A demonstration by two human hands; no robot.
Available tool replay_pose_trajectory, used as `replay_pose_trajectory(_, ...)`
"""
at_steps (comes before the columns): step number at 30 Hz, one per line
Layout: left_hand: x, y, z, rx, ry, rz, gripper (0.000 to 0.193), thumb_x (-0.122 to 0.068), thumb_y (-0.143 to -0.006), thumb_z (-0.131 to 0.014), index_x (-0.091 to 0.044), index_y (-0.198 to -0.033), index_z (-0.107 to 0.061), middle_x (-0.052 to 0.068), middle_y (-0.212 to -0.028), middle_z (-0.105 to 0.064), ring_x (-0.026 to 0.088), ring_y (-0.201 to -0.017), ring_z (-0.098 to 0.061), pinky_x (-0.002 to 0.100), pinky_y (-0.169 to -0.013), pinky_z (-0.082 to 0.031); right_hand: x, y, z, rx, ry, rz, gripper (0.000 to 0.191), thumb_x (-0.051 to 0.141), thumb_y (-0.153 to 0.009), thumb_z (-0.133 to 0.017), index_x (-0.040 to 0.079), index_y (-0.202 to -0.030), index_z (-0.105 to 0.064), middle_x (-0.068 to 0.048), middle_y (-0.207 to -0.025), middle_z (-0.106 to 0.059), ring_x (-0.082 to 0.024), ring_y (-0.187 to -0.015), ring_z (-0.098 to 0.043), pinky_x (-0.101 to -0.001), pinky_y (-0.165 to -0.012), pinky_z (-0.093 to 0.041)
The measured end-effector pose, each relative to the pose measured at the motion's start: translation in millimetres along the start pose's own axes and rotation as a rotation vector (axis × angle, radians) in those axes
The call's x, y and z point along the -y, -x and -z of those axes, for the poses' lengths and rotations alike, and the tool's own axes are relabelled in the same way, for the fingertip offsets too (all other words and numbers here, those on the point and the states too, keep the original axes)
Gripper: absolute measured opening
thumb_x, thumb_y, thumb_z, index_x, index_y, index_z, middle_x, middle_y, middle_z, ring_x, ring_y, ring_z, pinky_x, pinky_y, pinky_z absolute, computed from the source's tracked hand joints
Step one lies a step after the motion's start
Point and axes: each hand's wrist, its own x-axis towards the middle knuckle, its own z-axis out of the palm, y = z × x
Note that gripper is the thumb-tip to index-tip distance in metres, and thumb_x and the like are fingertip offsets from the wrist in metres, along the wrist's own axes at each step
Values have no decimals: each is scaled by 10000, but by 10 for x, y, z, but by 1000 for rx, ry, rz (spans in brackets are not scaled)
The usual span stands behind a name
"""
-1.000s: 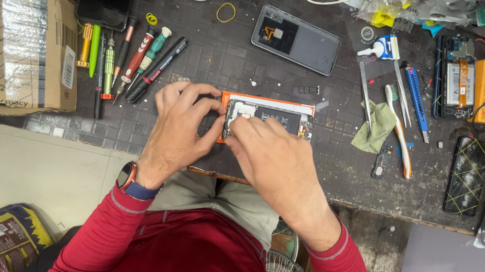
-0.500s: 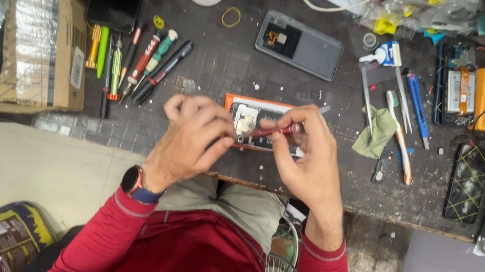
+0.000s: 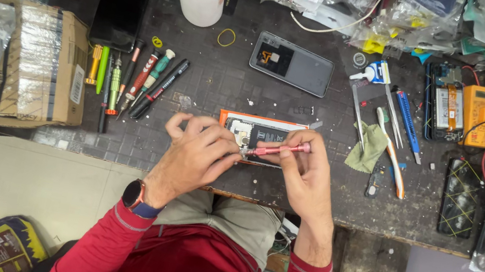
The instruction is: The person disassembles a smartphone by removing screws from the internal frame using a screwdriver. They then lift and detach a metal bracket from the motherboard area. The device remains open on the workbench throughout the clip.
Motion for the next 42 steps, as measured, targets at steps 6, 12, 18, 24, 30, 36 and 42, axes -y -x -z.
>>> replay_pose_trajectory(6, 6, -335, -36, -81, 13, -8, 77, -245, -894, -794, -197, -936, -750, -67, -1054, -662, 198, -1138, -551, 495, -1021, -242, -95, 105, 238, -303, -224, 139, 74, 94, -1138, -464, 68, -1190, -417, -255, -1208, -661, -391, -1120, -712, -473, -982, -633)
replay_pose_trajectory(12, 100, -933, -359, -34, -32, -81, 56, -246, -884, -808, -206, -922, -799, -73, -1000, -644, 193, -1127, -546, 522, -1051, -254, -240, 182, 399, -691, -365, 192, 206, 106, -1115, -464, 82, -1305, -387, -222, -1215, -644, -411, -1116, -711, -474, -978, -624)
replay_pose_trajectory(18, 156, -1293, -642, 91, -127, -120, 51, -270, -825, -809, -237, -862, -816, -66, -951, -653, 213, -1068, -551, 554, -1059, -261, -314, 192, 307, -673, -366, 204, 384, 0, -1070, -528, 88, -1365, -299, -194, -1186, -613, -384, -1088, -706, -497, -975, -629)
replay_pose_trajectory(24, 254, -1163, -465, 8, -15, -156, 372, -253, -911, -786, -136, -1260, -730, 3, -1048, -654, 239, -1107, -555, 528, -1032, -291, -372, 132, -51, -462, 12, 245, 594, -137, -1012, -560, 101, -1412, -191, -159, -1169, -581, -280, -1024, -705, -439, -958, -648)
replay_pose_trajectory(30, 220, -599, -67, 16, 147, 210, 437, -276, -937, -783, -110, -1317, -642, 24, -1196, -668, 243, -1203, -564, 444, -1069, -367, -419, -29, -151, -300, 366, 368, 674, -183, -1010, -571, 65, -1492, -170, -186, -1172, -565, -262, -1045, -680, -388, -963, -609)
replay_pose_trajectory(36, 36, -59, 117, 76, 160, 169, 982, -476, -656, -890, -9, -1420, -488, 147, -1322, -533, 347, -1247, -474, 521, -1088, -286, -496, -212, -112, -250, 411, 410, 623, -178, -1052, -529, 58, -1510, -178, -187, -1228, -544, -234, -1057, -664, -362, -954, -643)
replay_pose_trajectory(42, 91, -45, 33, 165, 109, 166, 879, -397, -719, -863, -29, -1429, -497, 117, -1358, -547, 313, -1277, -481, 504, -1111, -302, -531, -214, -88, -231, 502, 400, 626, -176, -1029, -549, 44, -1498, -199, -180, -1193, -567, -221, -1032, -668, -330, -907, -613)
